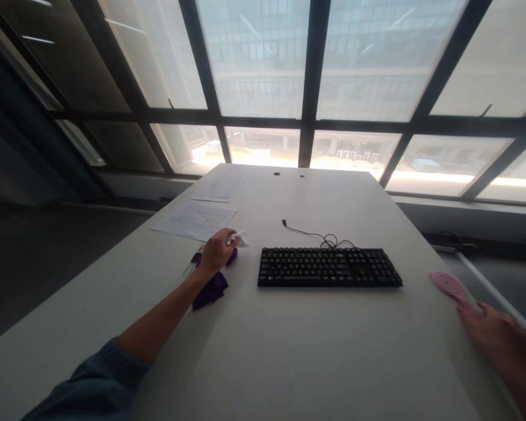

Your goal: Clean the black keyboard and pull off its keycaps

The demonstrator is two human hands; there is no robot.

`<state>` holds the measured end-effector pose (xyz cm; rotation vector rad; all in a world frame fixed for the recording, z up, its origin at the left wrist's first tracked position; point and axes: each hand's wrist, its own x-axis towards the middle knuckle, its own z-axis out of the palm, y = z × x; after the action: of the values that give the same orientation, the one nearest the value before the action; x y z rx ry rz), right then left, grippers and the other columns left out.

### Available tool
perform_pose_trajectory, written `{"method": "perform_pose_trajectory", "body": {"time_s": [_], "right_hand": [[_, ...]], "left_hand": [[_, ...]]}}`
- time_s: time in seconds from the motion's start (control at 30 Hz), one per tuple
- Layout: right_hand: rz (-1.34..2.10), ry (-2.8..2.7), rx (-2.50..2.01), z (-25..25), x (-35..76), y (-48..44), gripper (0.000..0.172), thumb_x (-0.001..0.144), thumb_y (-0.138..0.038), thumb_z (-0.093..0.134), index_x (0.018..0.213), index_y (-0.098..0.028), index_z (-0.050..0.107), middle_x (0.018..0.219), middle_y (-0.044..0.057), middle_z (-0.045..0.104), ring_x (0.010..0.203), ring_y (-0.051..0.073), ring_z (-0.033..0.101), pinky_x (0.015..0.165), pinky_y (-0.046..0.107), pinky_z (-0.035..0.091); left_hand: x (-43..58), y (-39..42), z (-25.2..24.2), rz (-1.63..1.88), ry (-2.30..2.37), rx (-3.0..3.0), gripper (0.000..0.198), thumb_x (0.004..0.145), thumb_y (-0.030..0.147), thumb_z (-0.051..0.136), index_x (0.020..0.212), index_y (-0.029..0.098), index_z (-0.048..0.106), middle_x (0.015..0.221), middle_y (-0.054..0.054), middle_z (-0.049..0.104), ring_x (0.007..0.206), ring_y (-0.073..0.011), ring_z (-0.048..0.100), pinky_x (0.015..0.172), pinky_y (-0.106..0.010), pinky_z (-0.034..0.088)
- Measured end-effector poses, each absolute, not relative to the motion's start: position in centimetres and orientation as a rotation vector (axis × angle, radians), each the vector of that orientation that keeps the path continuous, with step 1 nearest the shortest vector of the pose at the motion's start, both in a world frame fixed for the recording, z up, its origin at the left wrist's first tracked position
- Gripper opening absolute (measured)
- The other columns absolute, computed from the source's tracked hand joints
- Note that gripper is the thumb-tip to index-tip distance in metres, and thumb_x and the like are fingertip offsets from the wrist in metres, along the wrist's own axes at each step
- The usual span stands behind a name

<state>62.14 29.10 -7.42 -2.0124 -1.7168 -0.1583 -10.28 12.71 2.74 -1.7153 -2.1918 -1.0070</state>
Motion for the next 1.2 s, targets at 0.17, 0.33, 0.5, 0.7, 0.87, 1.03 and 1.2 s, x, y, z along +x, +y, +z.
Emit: {"method": "perform_pose_trajectory", "body": {"time_s": [0.17, 0.33, 0.5, 0.7, 0.87, 1.03, 1.2], "right_hand": [[-0.091, -1.781, -1.948, -6.8, 61.9, 29.4, 0.045, 0.072, -0.06, 0.053, 0.085, -0.025, 0.077, 0.072, 0.021, 0.063, 0.067, 0.041, 0.063, 0.062, 0.055, 0.045], [-0.397, -1.696, -1.812, -3.4, 57.2, 27.4, 0.058, 0.083, -0.06, 0.046, 0.104, -0.015, 0.075, 0.106, 0.03, 0.065, 0.099, 0.049, 0.061, 0.072, 0.062, 0.045], [0.073, -2.051, -1.151, 2.5, 44.3, 22.2, 0.039, 0.092, -0.046, 0.055, 0.119, -0.019, 0.066, 0.118, 0.016, 0.065, 0.114, 0.032, 0.059, 0.101, 0.051, 0.047], [0.739, -2.143, -0.892, 5.4, 32.0, 15.3, 0.053, 0.084, -0.038, 0.073, 0.133, -0.024, 0.058, 0.128, 0.011, 0.062, 0.114, 0.027, 0.06, 0.097, 0.039, 0.05], [1.192, -1.841, -1.064, 4.2, 31.0, 16.5, 0.037, 0.089, -0.05, 0.064, 0.076, -0.016, 0.068, 0.068, 0.002, 0.061, 0.062, 0.015, 0.053, 0.057, 0.026, 0.041], [1.523, -1.494, -1.142, 2.6, 31.4, 17.8, 0.04, 0.08, -0.053, 0.07, 0.076, -0.014, 0.066, 0.065, 0.0, 0.057, 0.057, 0.013, 0.045, 0.052, 0.024, 0.032], [1.827, -1.288, -1.083, 1.8, 31.8, 17.5, 0.031, 0.074, -0.043, 0.077, 0.072, -0.015, 0.063, 0.061, -0.001, 0.054, 0.054, 0.011, 0.042, 0.051, 0.023, 0.031]], "left_hand": [[-10.0, 14.7, 1.8, -0.902, -2.178, -1.868, 0.027, 0.092, 0.036, 0.048, 0.103, 0.018, 0.065, 0.101, -0.011, 0.071, 0.097, -0.0269, 0.066, 0.092, -0.039, 0.05], [-6.3, 14.3, 2.8, -1.204, -2.194, -1.812, 0.032, 0.09, 0.045, 0.054, 0.097, 0.017, 0.067, 0.099, -0.01, 0.072, 0.091, -0.0244, 0.067, 0.084, -0.034, 0.051], [2.9, 13.1, 5.2, -1.447, -2.363, -2.086, 0.033, 0.087, 0.049, 0.061, 0.093, 0.017, 0.069, 0.077, -0.001, 0.069, 0.068, -0.0168, 0.061, 0.063, -0.025, 0.046], [10.5, 12.9, 6.0, -1.668, -2.527, -2.373, 0.041, 0.078, 0.055, 0.07, 0.088, 0.016, 0.071, 0.081, -0.004, 0.068, 0.071, -0.0172, 0.059, 0.062, -0.026, 0.044], [10.7, 12.4, 5.2, -2.157, -2.769, -2.28, 0.052, 0.083, 0.062, 0.063, 0.1, 0.013, 0.069, 0.08, -0.004, 0.065, 0.069, -0.0159, 0.058, 0.062, -0.026, 0.046], [9.8, 11.8, 4.6, -2.228, -2.695, -2.457, 0.05, 0.075, 0.048, 0.079, 0.111, 0.015, 0.07, 0.091, -0.006, 0.068, 0.077, -0.0158, 0.059, 0.071, -0.028, 0.047], [9.8, 11.8, 3.6, -2.11, -2.748, -2.633, 0.038, 0.072, 0.045, 0.082, 0.089, 0.013, 0.071, 0.086, -0.004, 0.067, 0.077, -0.0161, 0.059, 0.07, -0.027, 0.044]]}}
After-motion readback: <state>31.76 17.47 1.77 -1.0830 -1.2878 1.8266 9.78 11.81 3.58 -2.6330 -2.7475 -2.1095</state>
